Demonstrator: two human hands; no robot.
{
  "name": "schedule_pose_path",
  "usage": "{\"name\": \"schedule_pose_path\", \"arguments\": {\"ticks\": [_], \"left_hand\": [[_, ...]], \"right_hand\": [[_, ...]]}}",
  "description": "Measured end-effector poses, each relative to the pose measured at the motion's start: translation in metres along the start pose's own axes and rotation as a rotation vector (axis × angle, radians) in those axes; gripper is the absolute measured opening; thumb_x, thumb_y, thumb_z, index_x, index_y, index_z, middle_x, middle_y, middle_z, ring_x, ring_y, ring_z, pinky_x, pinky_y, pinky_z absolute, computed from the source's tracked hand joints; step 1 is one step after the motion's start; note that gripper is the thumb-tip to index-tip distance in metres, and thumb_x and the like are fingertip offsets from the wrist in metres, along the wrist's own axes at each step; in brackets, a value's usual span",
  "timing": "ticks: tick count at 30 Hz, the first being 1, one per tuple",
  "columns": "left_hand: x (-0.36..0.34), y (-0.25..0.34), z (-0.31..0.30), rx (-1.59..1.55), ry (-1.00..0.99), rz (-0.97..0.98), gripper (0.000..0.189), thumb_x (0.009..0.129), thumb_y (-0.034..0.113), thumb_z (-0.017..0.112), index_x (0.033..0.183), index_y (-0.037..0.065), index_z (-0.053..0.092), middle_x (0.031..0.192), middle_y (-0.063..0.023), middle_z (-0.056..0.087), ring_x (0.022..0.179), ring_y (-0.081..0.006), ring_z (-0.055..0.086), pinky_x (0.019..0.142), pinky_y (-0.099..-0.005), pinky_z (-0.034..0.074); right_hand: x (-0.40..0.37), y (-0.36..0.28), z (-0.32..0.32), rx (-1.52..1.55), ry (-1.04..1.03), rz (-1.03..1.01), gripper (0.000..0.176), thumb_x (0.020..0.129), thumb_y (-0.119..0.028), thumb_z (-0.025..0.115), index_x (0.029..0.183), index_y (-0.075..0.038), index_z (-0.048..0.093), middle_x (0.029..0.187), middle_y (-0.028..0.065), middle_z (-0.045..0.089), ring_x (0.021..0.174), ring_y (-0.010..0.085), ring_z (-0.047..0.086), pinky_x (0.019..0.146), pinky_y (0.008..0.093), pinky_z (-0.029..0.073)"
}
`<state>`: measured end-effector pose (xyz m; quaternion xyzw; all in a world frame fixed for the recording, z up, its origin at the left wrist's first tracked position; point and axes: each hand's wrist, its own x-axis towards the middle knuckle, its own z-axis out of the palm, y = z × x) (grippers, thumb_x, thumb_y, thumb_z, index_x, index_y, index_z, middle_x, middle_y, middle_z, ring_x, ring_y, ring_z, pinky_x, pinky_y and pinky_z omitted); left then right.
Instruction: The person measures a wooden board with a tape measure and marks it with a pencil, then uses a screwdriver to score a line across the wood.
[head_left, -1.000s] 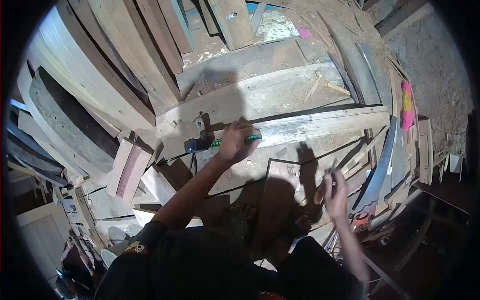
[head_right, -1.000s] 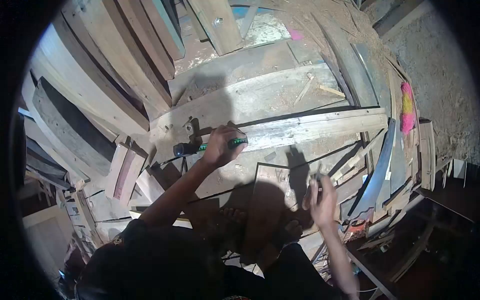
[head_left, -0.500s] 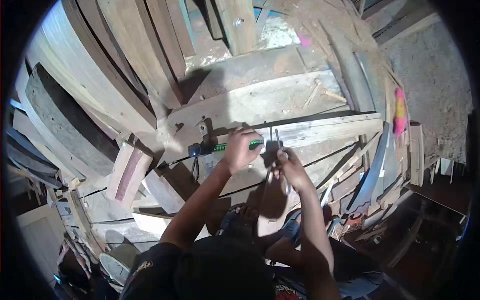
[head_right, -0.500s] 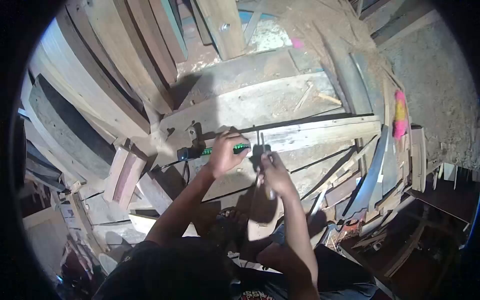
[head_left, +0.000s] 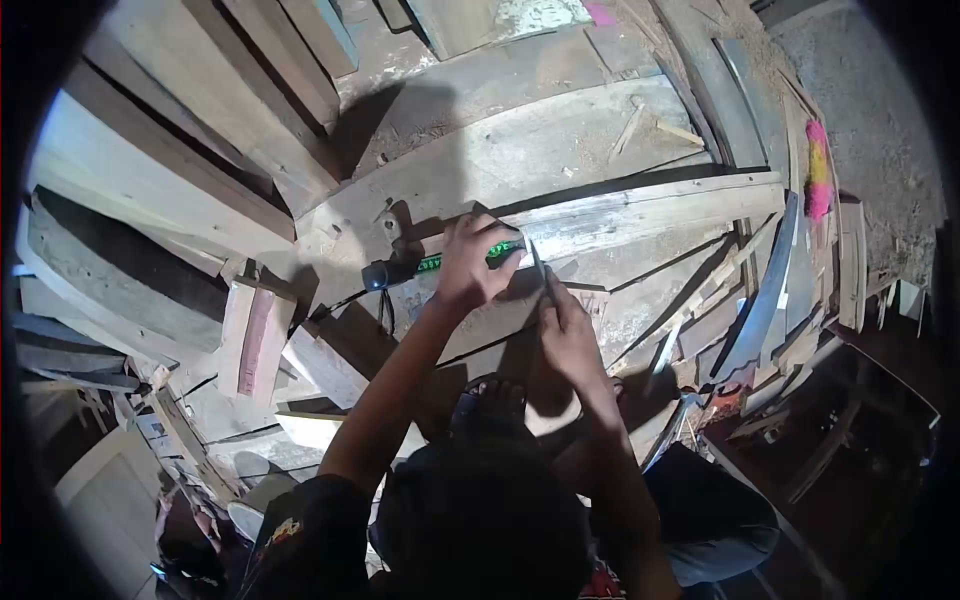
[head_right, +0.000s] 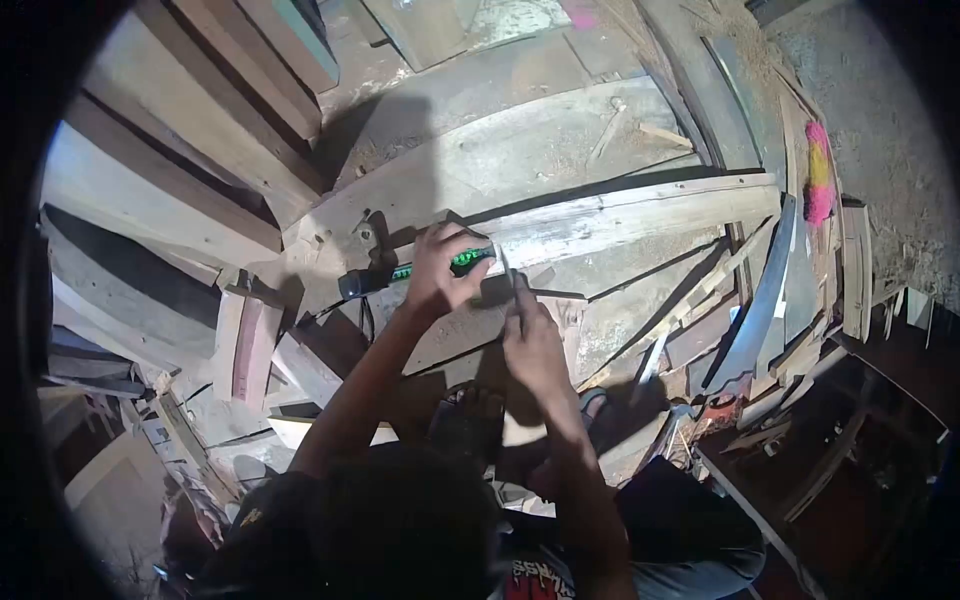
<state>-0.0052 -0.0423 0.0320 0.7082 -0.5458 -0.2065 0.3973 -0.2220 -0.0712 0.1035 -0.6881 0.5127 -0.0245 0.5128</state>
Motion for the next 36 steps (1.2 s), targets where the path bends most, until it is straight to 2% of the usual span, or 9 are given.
{"name": "schedule_pose_path", "arguments": {"ticks": [4, 5, 8, 13, 22, 26, 30, 34, 36], "left_hand": [[-0.002, -0.008, 0.006, 0.007, 0.017, 0.010, 0.030, 0.084, 0.021, 0.095, 0.110, 0.010, 0.086, 0.111, -0.0093, 0.080, 0.110, -0.0350, 0.072, 0.099, -0.0487, 0.054], [-0.004, -0.005, 0.007, 0.035, 0.010, -0.028, 0.029, 0.083, 0.021, 0.095, 0.109, 0.012, 0.086, 0.113, -0.0075, 0.080, 0.111, -0.0341, 0.072, 0.100, -0.0485, 0.054], [-0.004, -0.008, 0.008, 0.021, 0.020, -0.007, 0.029, 0.083, 0.021, 0.096, 0.109, 0.013, 0.086, 0.113, -0.0062, 0.079, 0.112, -0.0327, 0.071, 0.102, -0.0488, 0.052], [-0.009, -0.011, 0.014, 0.048, 0.043, -0.018, 0.027, 0.084, 0.026, 0.095, 0.108, 0.017, 0.087, 0.112, -0.0050, 0.077, 0.113, -0.0345, 0.067, 0.100, -0.0511, 0.049], [-0.005, -0.005, 0.008, 0.023, 0.023, -0.004, 0.030, 0.082, 0.019, 0.095, 0.111, 0.013, 0.086, 0.110, -0.0077, 0.078, 0.111, -0.0385, 0.068, 0.104, -0.0522, 0.049], [-0.005, -0.005, 0.009, 0.105, 0.022, 0.006, 0.027, 0.083, 0.021, 0.094, 0.109, 0.017, 0.086, 0.111, -0.0033, 0.078, 0.110, -0.0347, 0.068, 0.099, -0.0523, 0.050], [-0.005, -0.004, 0.008, 0.091, 0.030, 0.013, 0.027, 0.083, 0.020, 0.094, 0.109, 0.016, 0.086, 0.111, -0.0039, 0.078, 0.111, -0.0346, 0.068, 0.095, -0.0517, 0.051], [-0.005, -0.005, 0.009, 0.071, 0.042, 0.023, 0.026, 0.084, 0.020, 0.094, 0.108, 0.015, 0.086, 0.110, -0.0050, 0.077, 0.110, -0.0342, 0.067, 0.094, -0.0502, 0.051], [-0.008, -0.006, 0.011, 0.058, 0.033, -0.003, 0.026, 0.085, 0.020, 0.093, 0.110, 0.015, 0.087, 0.111, -0.0066, 0.077, 0.113, -0.0357, 0.066, 0.098, -0.0522, 0.050]], "right_hand": [[-0.002, 0.003, -0.003, -0.052, -0.003, -0.149, 0.056, 0.117, -0.017, 0.057, 0.171, -0.002, 0.051, 0.159, 0.0339, 0.063, 0.151, 0.0478, 0.060, 0.126, 0.0470, 0.046], [-0.004, -0.008, -0.009, -0.029, -0.078, -0.053, 0.054, 0.120, -0.017, 0.050, 0.169, 0.003, 0.048, 0.167, 0.0368, 0.053, 0.156, 0.0535, 0.052, 0.132, 0.0516, 0.042], [-0.005, -0.006, -0.006, -0.036, -0.021, -0.058, 0.051, 0.119, -0.019, 0.052, 0.167, -0.001, 0.054, 0.164, 0.0360, 0.056, 0.153, 0.0526, 0.054, 0.129, 0.0542, 0.045], [-0.004, -0.017, 0.002, -0.160, 0.031, 0.001, 0.048, 0.117, -0.013, 0.056, 0.163, -0.002, 0.059, 0.152, 0.0352, 0.066, 0.137, 0.0545, 0.066, 0.115, 0.0546, 0.056], [0.000, 0.001, 0.020, -0.022, 0.211, -0.255, 0.045, 0.115, -0.007, 0.061, 0.159, 0.000, 0.062, 0.122, 0.0352, 0.077, 0.114, 0.0514, 0.076, 0.099, 0.0556, 0.059], [-0.010, 0.002, 0.021, -0.012, 0.166, -0.137, 0.046, 0.115, -0.006, 0.059, 0.161, -0.002, 0.062, 0.112, 0.0331, 0.077, 0.102, 0.0524, 0.075, 0.092, 0.0575, 0.057], [-0.012, -0.005, 0.021, 0.032, 0.110, -0.006, 0.047, 0.117, -0.009, 0.057, 0.164, -0.005, 0.061, 0.142, 0.0334, 0.073, 0.130, 0.0489, 0.074, 0.106, 0.0506, 0.058], [-0.015, 0.006, 0.026, 0.057, 0.171, -0.118, 0.047, 0.117, -0.009, 0.057, 0.164, -0.002, 0.060, 0.143, 0.0332, 0.073, 0.134, 0.0488, 0.072, 0.109, 0.0494, 0.058], [-0.010, 0.016, 0.032, 0.040, 0.201, -0.164, 0.047, 0.115, -0.006, 0.060, 0.162, -0.003, 0.061, 0.133, 0.0341, 0.076, 0.121, 0.0546, 0.074, 0.098, 0.0541, 0.060]]}}
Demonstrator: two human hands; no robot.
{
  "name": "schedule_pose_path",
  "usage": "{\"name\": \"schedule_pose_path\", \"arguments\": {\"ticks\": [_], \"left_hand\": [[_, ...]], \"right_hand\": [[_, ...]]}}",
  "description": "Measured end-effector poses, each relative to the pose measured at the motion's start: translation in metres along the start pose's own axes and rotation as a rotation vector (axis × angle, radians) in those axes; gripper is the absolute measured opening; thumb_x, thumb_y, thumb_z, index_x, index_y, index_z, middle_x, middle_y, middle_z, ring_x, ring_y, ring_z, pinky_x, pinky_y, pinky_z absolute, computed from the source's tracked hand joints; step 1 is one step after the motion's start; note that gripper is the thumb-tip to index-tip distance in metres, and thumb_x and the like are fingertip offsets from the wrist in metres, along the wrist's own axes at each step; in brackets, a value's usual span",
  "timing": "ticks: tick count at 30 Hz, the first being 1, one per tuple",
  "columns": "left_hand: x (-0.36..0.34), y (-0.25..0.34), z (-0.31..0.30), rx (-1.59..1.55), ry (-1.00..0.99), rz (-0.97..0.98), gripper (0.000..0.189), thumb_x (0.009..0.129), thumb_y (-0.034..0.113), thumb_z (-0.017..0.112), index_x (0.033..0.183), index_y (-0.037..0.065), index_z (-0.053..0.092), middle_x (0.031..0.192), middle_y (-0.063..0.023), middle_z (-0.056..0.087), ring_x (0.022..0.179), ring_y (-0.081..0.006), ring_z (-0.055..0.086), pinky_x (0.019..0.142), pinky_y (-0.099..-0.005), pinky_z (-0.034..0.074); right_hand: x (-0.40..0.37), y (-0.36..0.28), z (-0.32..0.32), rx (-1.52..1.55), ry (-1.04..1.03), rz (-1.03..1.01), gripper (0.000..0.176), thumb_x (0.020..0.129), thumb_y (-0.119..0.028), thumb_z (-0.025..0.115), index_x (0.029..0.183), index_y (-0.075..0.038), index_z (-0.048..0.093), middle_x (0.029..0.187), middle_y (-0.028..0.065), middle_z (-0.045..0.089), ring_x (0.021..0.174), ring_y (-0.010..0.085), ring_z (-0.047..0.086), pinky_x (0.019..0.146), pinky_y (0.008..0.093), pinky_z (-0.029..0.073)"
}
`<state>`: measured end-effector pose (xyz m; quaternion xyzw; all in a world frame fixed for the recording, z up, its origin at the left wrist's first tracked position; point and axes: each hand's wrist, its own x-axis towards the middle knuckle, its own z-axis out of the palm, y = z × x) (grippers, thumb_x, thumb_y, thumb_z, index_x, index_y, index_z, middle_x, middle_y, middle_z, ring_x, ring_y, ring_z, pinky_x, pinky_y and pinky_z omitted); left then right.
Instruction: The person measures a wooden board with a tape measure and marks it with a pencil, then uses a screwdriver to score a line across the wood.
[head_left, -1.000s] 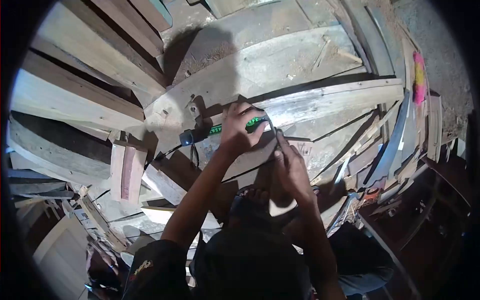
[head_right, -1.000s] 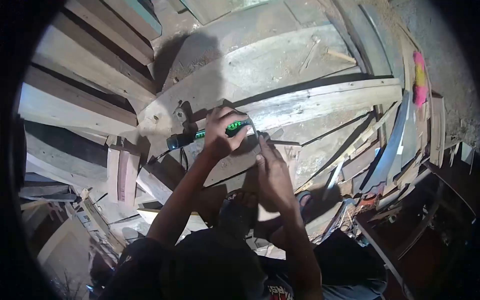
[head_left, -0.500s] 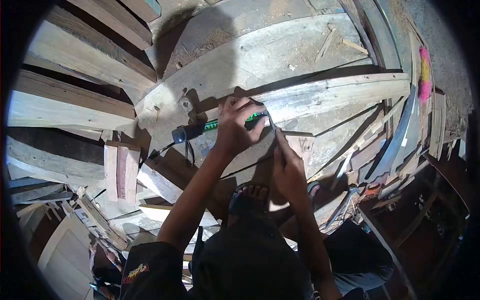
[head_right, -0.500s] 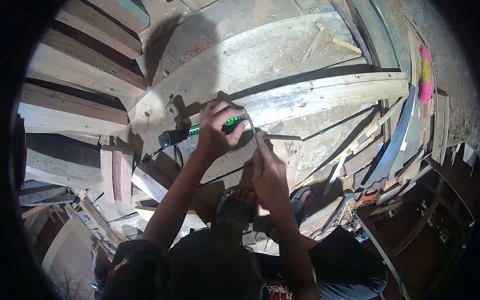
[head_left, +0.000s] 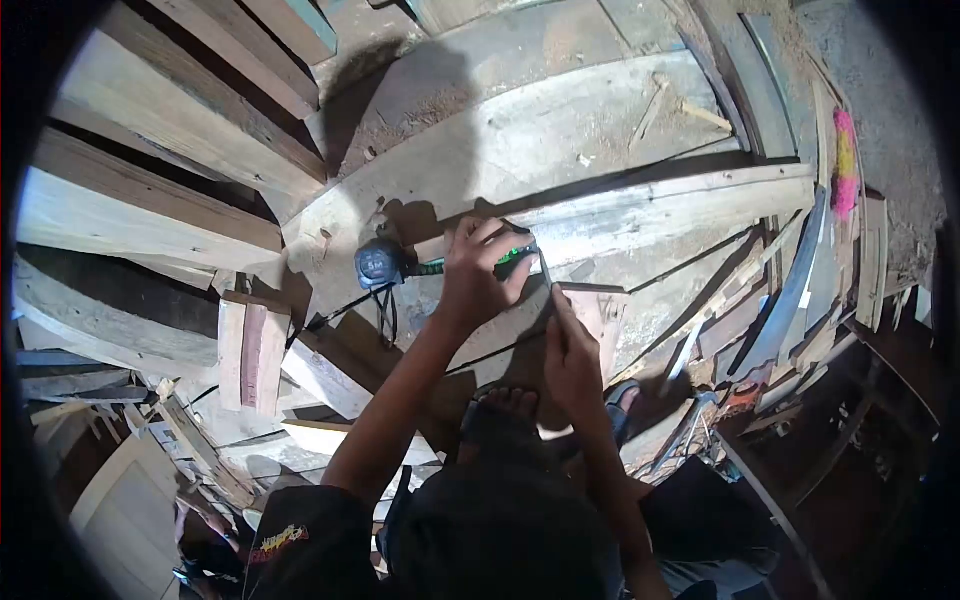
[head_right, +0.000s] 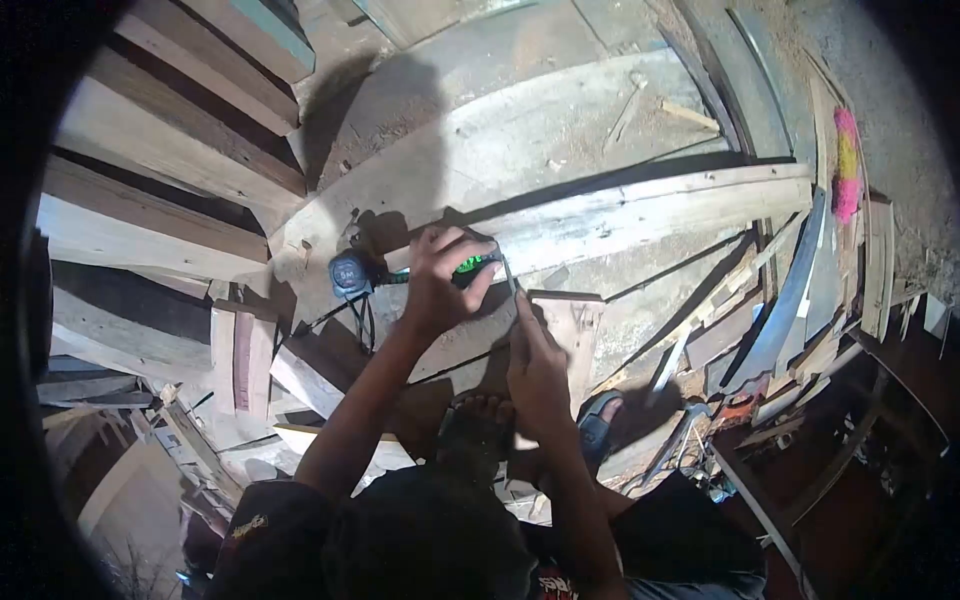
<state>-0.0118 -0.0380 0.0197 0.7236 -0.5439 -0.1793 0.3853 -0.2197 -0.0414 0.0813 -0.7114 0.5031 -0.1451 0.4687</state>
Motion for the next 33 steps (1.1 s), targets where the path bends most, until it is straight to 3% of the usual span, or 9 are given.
{"name": "schedule_pose_path", "arguments": {"ticks": [2, 3, 10, 11, 21, 25, 26, 30, 33], "left_hand": [[0.001, 0.000, 0.001, -0.023, 0.022, 0.014, 0.028, 0.082, 0.016, 0.096, 0.108, 0.011, 0.086, 0.106, -0.0088, 0.077, 0.107, -0.0374, 0.067, 0.099, -0.0507, 0.050], [0.002, 0.000, 0.001, -0.024, 0.043, 0.028, 0.029, 0.082, 0.015, 0.097, 0.108, 0.011, 0.086, 0.105, -0.0096, 0.077, 0.108, -0.0367, 0.067, 0.100, -0.0503, 0.051], [0.001, -0.003, 0.001, -0.052, 0.009, 0.010, 0.029, 0.083, 0.016, 0.096, 0.110, 0.010, 0.086, 0.109, -0.0077, 0.077, 0.109, -0.0353, 0.066, 0.101, -0.0502, 0.049], [-0.003, -0.008, 0.007, -0.064, 0.026, 0.007, 0.026, 0.086, 0.023, 0.093, 0.110, 0.015, 0.087, 0.112, -0.0079, 0.075, 0.117, -0.0383, 0.064, 0.101, -0.0549, 0.048], [0.000, -0.007, 0.002, -0.077, -0.074, -0.057, 0.028, 0.088, 0.026, 0.091, 0.114, 0.018, 0.087, 0.114, -0.0058, 0.074, 0.119, -0.0352, 0.062, 0.105, -0.0535, 0.046], [0.002, -0.002, -0.002, -0.053, -0.083, -0.069, 0.025, 0.089, 0.026, 0.090, 0.112, 0.018, 0.087, 0.112, -0.0050, 0.074, 0.118, -0.0351, 0.062, 0.103, -0.0526, 0.046], [0.002, -0.001, -0.003, -0.012, -0.053, -0.032, 0.028, 0.087, 0.019, 0.092, 0.113, 0.012, 0.086, 0.110, -0.0082, 0.074, 0.110, -0.0366, 0.066, 0.103, -0.0488, 0.049], [-0.001, -0.004, 0.002, -0.035, -0.031, -0.011, 0.029, 0.086, 0.016, 0.093, 0.115, 0.012, 0.086, 0.111, -0.0075, 0.076, 0.114, -0.0343, 0.066, 0.102, -0.0493, 0.048], [-0.001, -0.004, 0.001, -0.003, -0.052, -0.023, 0.029, 0.087, 0.016, 0.093, 0.115, 0.013, 0.087, 0.111, -0.0068, 0.076, 0.115, -0.0337, 0.066, 0.103, -0.0491, 0.047]], "right_hand": [[0.007, 0.010, 0.006, 0.005, 0.027, -0.049, 0.047, 0.115, -0.007, 0.060, 0.162, -0.003, 0.061, 0.134, 0.0336, 0.076, 0.122, 0.0552, 0.073, 0.099, 0.0538, 0.061], [0.011, -0.004, -0.003, 0.023, -0.064, 0.109, 0.046, 0.118, -0.009, 0.057, 0.164, -0.003, 0.060, 0.145, 0.0339, 0.072, 0.136, 0.0486, 0.072, 0.109, 0.0494, 0.058], [-0.001, -0.002, -0.008, -0.020, -0.039, -0.008, 0.047, 0.116, -0.007, 0.058, 0.163, -0.002, 0.061, 0.144, 0.0367, 0.071, 0.135, 0.0487, 0.072, 0.109, 0.0500, 0.059], [0.000, -0.002, -0.009, -0.026, -0.070, 0.035, 0.048, 0.116, -0.007, 0.058, 0.163, -0.002, 0.060, 0.143, 0.0365, 0.072, 0.135, 0.0495, 0.071, 0.109, 0.0502, 0.058], [0.008, 0.001, -0.001, 0.020, -0.072, 0.046, 0.049, 0.119, -0.014, 0.053, 0.166, -0.001, 0.055, 0.150, 0.0346, 0.068, 0.139, 0.0539, 0.066, 0.113, 0.0533, 0.056], [-0.001, 0.007, 0.003, -0.032, -0.053, 0.044, 0.048, 0.118, -0.016, 0.056, 0.164, -0.001, 0.057, 0.145, 0.0356, 0.070, 0.135, 0.0543, 0.068, 0.111, 0.0547, 0.057], [-0.005, 0.006, 0.004, -0.056, -0.048, 0.075, 0.048, 0.118, -0.016, 0.056, 0.164, 0.000, 0.058, 0.145, 0.0356, 0.071, 0.134, 0.0544, 0.068, 0.111, 0.0550, 0.057], [-0.007, 0.010, 0.000, 0.002, -0.016, 0.003, 0.047, 0.119, -0.016, 0.055, 0.164, -0.001, 0.058, 0.144, 0.0356, 0.070, 0.134, 0.0554, 0.067, 0.111, 0.0554, 0.056], [-0.001, 0.004, -0.002, 0.033, -0.062, 0.089, 0.048, 0.118, -0.013, 0.054, 0.165, 0.000, 0.057, 0.148, 0.0353, 0.069, 0.139, 0.0536, 0.066, 0.116, 0.0523, 0.054]]}}
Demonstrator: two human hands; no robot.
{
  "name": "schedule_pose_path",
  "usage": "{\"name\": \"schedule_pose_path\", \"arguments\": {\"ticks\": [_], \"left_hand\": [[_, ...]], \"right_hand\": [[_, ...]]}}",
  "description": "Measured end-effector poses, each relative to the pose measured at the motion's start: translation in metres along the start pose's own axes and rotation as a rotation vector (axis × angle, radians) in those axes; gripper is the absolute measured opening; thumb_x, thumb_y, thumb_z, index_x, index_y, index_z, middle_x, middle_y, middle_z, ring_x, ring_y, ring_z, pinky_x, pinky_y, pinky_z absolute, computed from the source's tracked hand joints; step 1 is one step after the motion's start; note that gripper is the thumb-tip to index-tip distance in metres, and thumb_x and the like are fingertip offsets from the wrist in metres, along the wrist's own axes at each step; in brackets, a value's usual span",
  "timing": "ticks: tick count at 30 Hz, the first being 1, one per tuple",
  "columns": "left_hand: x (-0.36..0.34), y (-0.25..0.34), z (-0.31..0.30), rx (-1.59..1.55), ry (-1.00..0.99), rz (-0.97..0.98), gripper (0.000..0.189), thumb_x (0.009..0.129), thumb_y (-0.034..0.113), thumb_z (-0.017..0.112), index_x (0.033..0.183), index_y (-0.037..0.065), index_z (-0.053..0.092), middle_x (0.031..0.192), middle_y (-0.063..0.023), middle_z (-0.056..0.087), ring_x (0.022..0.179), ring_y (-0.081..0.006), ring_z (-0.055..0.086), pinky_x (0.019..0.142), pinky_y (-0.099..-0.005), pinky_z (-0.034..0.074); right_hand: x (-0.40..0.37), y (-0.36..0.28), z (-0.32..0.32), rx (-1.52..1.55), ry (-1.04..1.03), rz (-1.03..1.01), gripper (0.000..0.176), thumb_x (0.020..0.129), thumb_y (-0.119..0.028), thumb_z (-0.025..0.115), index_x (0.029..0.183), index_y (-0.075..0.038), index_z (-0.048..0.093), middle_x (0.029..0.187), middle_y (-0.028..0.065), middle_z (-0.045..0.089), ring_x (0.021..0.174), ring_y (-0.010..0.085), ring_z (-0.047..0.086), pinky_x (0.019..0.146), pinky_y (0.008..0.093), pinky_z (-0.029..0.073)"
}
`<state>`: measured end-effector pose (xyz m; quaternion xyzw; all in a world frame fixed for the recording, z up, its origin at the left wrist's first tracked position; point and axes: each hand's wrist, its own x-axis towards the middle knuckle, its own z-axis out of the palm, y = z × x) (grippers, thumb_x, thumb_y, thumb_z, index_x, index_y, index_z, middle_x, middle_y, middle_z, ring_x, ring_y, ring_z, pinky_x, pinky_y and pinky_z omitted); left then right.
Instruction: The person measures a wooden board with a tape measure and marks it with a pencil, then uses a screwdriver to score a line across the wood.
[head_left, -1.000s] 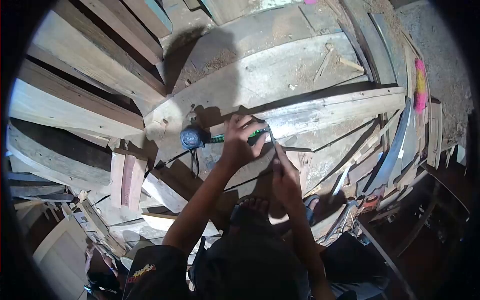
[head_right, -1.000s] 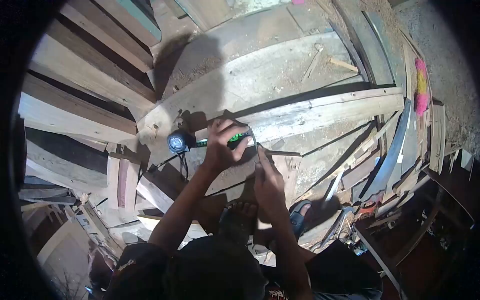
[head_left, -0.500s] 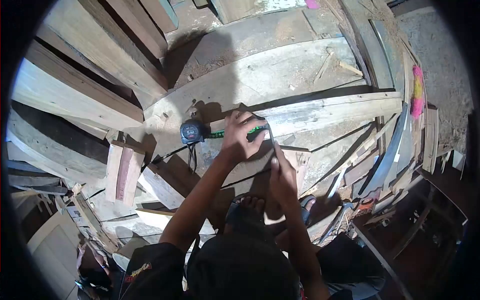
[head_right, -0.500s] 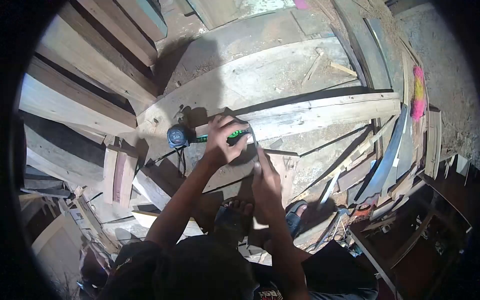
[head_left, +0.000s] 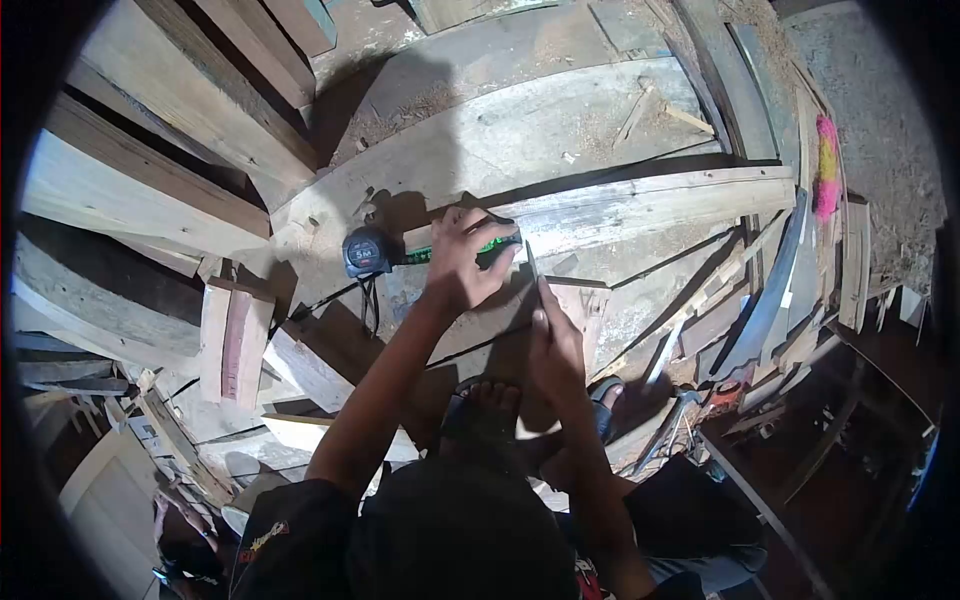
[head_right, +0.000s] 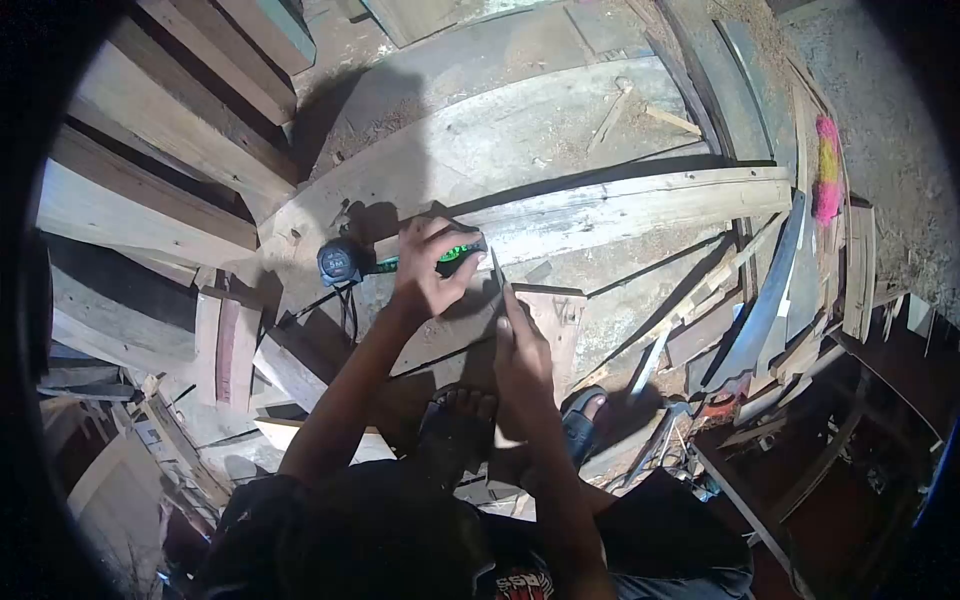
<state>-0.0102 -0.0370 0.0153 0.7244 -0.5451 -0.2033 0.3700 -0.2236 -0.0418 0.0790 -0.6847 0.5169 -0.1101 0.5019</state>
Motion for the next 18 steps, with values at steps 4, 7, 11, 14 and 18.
{"name": "schedule_pose_path", "arguments": {"ticks": [4, 7, 11, 14, 18], "left_hand": [[0.000, 0.000, -0.001, -0.012, 0.022, 0.016, 0.029, 0.088, 0.020, 0.092, 0.115, 0.015, 0.086, 0.112, -0.0063, 0.074, 0.115, -0.0347, 0.064, 0.102, -0.0504, 0.048], [-0.001, -0.002, -0.002, -0.015, -0.005, 0.005, 0.028, 0.089, 0.025, 0.091, 0.116, 0.018, 0.086, 0.114, -0.0061, 0.073, 0.115, -0.0361, 0.061, 0.100, -0.0529, 0.048], [-0.003, -0.002, 0.003, -0.052, 0.034, -0.005, 0.027, 0.089, 0.025, 0.091, 0.115, 0.017, 0.086, 0.115, -0.0060, 0.073, 0.115, -0.0367, 0.062, 0.102, -0.0537, 0.048], [-0.001, -0.003, 0.004, -0.029, 0.003, 0.002, 0.028, 0.090, 0.027, 0.091, 0.115, 0.017, 0.086, 0.116, -0.0061, 0.074, 0.116, -0.0368, 0.062, 0.103, -0.0539, 0.048], [-0.005, -0.003, 0.002, -0.027, 0.019, -0.002, 0.028, 0.090, 0.028, 0.091, 0.115, 0.017, 0.086, 0.117, -0.0061, 0.074, 0.118, -0.0367, 0.062, 0.105, -0.0536, 0.047]], "right_hand": [[0.014, 0.000, 0.000, -0.043, -0.027, -0.014, 0.048, 0.118, -0.012, 0.051, 0.165, -0.001, 0.056, 0.151, 0.0346, 0.067, 0.141, 0.0530, 0.065, 0.118, 0.0506, 0.053], [0.003, 0.008, 0.003, 0.014, 0.005, -0.081, 0.048, 0.119, -0.013, 0.051, 0.165, -0.001, 0.056, 0.150, 0.0344, 0.068, 0.142, 0.0531, 0.065, 0.117, 0.0511, 0.053], [0.021, -0.015, 0.000, -0.036, -0.054, 0.098, 0.048, 0.120, -0.016, 0.052, 0.165, -0.002, 0.056, 0.151, 0.0336, 0.068, 0.144, 0.0525, 0.064, 0.117, 0.0527, 0.054], [0.009, -0.001, 0.003, -0.058, -0.004, -0.010, 0.048, 0.120, -0.017, 0.053, 0.166, -0.002, 0.056, 0.152, 0.0346, 0.067, 0.141, 0.0532, 0.065, 0.115, 0.0535, 0.054], [0.016, -0.009, 0.004, -0.064, -0.039, 0.031, 0.049, 0.119, -0.016, 0.054, 0.166, -0.002, 0.055, 0.154, 0.0340, 0.066, 0.141, 0.0527, 0.065, 0.116, 0.0534, 0.054]]}}
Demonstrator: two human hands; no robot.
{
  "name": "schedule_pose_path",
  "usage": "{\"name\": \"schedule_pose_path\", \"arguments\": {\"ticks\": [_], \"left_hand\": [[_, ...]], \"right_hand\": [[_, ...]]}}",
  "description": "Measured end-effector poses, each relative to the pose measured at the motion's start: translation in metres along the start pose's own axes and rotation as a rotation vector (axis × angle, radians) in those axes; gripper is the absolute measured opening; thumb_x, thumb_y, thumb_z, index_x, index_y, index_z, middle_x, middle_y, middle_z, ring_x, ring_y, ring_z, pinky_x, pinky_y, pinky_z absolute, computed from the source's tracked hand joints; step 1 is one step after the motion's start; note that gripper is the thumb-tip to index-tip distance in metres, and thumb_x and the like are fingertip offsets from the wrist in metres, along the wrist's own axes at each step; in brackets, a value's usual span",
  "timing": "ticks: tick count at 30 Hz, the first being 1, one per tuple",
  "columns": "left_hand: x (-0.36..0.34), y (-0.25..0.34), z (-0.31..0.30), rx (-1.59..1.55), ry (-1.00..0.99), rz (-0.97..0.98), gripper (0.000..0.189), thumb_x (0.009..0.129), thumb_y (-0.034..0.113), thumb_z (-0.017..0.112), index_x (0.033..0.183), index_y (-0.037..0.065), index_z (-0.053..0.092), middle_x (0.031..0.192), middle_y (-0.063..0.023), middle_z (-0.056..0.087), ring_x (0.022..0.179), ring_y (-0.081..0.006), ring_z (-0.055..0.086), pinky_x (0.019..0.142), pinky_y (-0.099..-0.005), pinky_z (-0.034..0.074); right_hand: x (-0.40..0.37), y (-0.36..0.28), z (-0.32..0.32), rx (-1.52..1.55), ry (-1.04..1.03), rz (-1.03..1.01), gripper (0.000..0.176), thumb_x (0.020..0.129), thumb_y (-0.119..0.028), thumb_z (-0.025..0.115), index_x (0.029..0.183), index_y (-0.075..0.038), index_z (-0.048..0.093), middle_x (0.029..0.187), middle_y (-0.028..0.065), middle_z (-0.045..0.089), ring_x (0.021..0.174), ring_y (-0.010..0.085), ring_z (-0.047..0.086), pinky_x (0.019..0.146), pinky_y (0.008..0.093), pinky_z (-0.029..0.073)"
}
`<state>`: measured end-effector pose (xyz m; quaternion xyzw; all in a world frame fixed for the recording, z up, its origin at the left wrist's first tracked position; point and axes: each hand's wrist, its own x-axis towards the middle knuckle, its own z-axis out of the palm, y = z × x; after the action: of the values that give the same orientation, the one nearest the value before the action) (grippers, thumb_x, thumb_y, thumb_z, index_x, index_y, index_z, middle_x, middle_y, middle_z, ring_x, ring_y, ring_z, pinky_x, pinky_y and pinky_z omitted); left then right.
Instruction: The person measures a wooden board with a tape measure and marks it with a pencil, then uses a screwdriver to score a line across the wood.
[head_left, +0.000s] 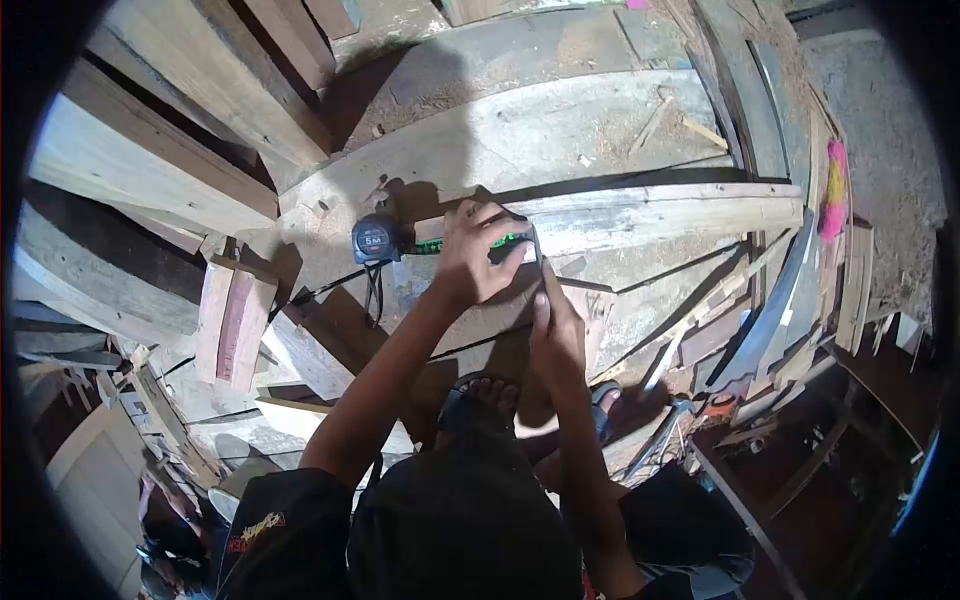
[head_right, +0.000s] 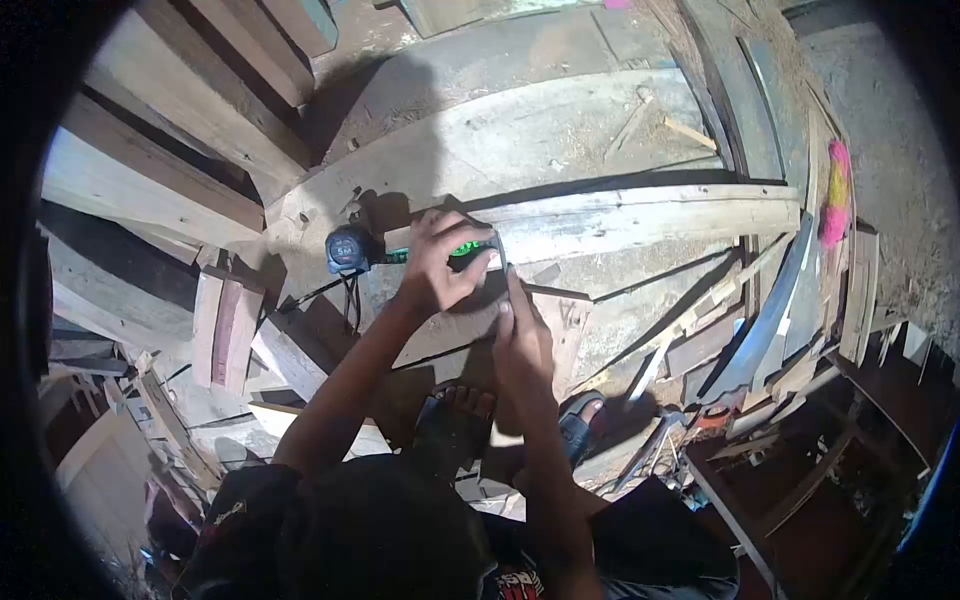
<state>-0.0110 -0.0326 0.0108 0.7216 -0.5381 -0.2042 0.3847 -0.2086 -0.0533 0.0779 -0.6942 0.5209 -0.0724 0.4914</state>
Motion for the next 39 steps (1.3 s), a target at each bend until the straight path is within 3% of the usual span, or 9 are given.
{"name": "schedule_pose_path", "arguments": {"ticks": [5, 6, 17, 22, 29, 37, 39], "left_hand": [[0.002, -0.004, 0.002, 0.004, -0.009, 0.024, 0.029, 0.090, 0.027, 0.091, 0.116, 0.017, 0.086, 0.115, -0.0065, 0.074, 0.117, -0.0365, 0.062, 0.103, -0.0524, 0.047], [0.002, 0.000, 0.000, 0.012, -0.003, 0.012, 0.032, 0.086, 0.020, 0.095, 0.117, 0.015, 0.087, 0.112, -0.0061, 0.075, 0.114, -0.0343, 0.065, 0.105, -0.0491, 0.048], [0.005, 0.002, -0.002, 0.006, 0.008, 0.020, 0.033, 0.085, 0.020, 0.096, 0.116, 0.014, 0.087, 0.112, -0.0075, 0.076, 0.112, -0.0346, 0.066, 0.102, -0.0495, 0.048], [0.003, -0.002, 0.002, 0.013, 0.013, 0.021, 0.028, 0.089, 0.026, 0.092, 0.115, 0.019, 0.086, 0.114, -0.0065, 0.074, 0.114, -0.0352, 0.064, 0.098, -0.0515, 0.048], [0.004, 0.001, -0.003, -0.009, 0.040, 0.070, 0.032, 0.086, 0.017, 0.096, 0.116, 0.013, 0.086, 0.109, -0.0088, 0.075, 0.105, -0.0351, 0.067, 0.094, -0.0491, 0.051], [0.009, 0.001, -0.004, -0.001, 0.018, 0.049, 0.027, 0.088, 0.019, 0.093, 0.112, 0.011, 0.086, 0.105, -0.0102, 0.074, 0.105, -0.0364, 0.067, 0.094, -0.0498, 0.052], [0.008, 0.003, -0.004, 0.009, 0.019, 0.052, 0.027, 0.087, 0.019, 0.093, 0.112, 0.011, 0.086, 0.105, -0.0103, 0.074, 0.106, -0.0364, 0.066, 0.095, -0.0497, 0.052]], "right_hand": [[-0.005, 0.007, 0.001, -0.013, 0.037, -0.053, 0.050, 0.118, -0.013, 0.054, 0.167, -0.003, 0.055, 0.150, 0.0338, 0.069, 0.139, 0.0529, 0.066, 0.115, 0.0534, 0.055], [-0.007, 0.003, 0.001, -0.015, 0.048, -0.076, 0.050, 0.118, -0.012, 0.054, 0.167, -0.003, 0.055, 0.149, 0.0338, 0.069, 0.138, 0.0531, 0.067, 0.114, 0.0535, 0.055], [0.000, 0.000, 0.001, 0.020, 0.036, -0.040, 0.050, 0.117, -0.011, 0.056, 0.166, -0.002, 0.055, 0.153, 0.0351, 0.066, 0.142, 0.0527, 0.065, 0.116, 0.0531, 0.055], [-0.005, 0.004, 0.005, 0.016, 0.067, -0.081, 0.049, 0.119, -0.012, 0.055, 0.166, -0.001, 0.055, 0.150, 0.0350, 0.068, 0.138, 0.0545, 0.066, 0.113, 0.0534, 0.056], [-0.007, 0.004, 0.002, 0.000, 0.041, -0.023, 0.049, 0.120, -0.016, 0.054, 0.167, -0.003, 0.055, 0.151, 0.0356, 0.067, 0.139, 0.0555, 0.064, 0.113, 0.0561, 0.055], [-0.002, -0.013, -0.002, 0.003, 0.040, -0.037, 0.050, 0.120, -0.017, 0.054, 0.167, -0.003, 0.054, 0.148, 0.0371, 0.068, 0.137, 0.0553, 0.066, 0.112, 0.0554, 0.057], [-0.007, -0.012, -0.001, 0.011, 0.013, 0.038, 0.049, 0.119, -0.015, 0.053, 0.165, 0.001, 0.055, 0.150, 0.0371, 0.067, 0.139, 0.0548, 0.065, 0.114, 0.0553, 0.056]]}}
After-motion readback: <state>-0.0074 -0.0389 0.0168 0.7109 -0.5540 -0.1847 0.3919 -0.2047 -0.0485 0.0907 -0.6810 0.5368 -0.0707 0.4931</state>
